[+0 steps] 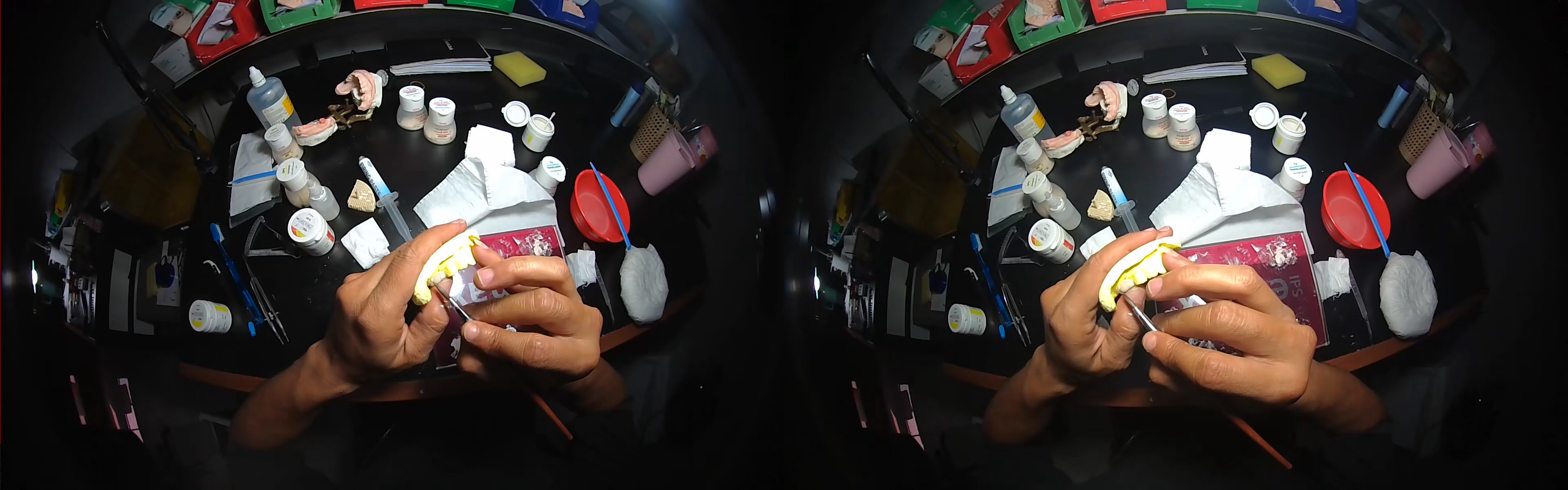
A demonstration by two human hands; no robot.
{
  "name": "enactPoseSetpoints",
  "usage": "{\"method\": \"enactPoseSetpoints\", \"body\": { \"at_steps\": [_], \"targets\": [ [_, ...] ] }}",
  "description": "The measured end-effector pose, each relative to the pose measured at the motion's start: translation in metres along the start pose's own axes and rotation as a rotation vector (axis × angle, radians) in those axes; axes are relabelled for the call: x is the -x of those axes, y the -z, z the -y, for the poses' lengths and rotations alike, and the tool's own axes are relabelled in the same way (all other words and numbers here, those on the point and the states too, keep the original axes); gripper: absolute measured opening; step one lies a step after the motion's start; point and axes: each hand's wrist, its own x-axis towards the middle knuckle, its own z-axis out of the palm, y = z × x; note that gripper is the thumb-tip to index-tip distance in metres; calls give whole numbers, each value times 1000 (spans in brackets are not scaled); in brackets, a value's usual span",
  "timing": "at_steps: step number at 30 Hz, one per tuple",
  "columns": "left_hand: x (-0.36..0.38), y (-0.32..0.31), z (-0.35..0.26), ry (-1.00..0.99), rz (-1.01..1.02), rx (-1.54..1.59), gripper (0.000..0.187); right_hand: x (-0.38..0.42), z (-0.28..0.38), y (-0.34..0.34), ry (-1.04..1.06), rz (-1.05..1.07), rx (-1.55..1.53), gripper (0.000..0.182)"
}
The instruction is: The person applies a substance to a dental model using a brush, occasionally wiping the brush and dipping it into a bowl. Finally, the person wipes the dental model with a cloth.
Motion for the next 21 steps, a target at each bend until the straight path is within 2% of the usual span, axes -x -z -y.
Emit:
{"method": "enactPoseSetpoints", "body": {
  "at_steps": [10, 21],
  "targets": [
    [-2, 8, -3, 191, 91, 238, 45, -3, -1, -6, -13, -126, 23, 27],
    [-2, 9, 1, 126, 104, 187, 42, 3, -1, -5, -20, -103, 53, 21]
  ]
}}
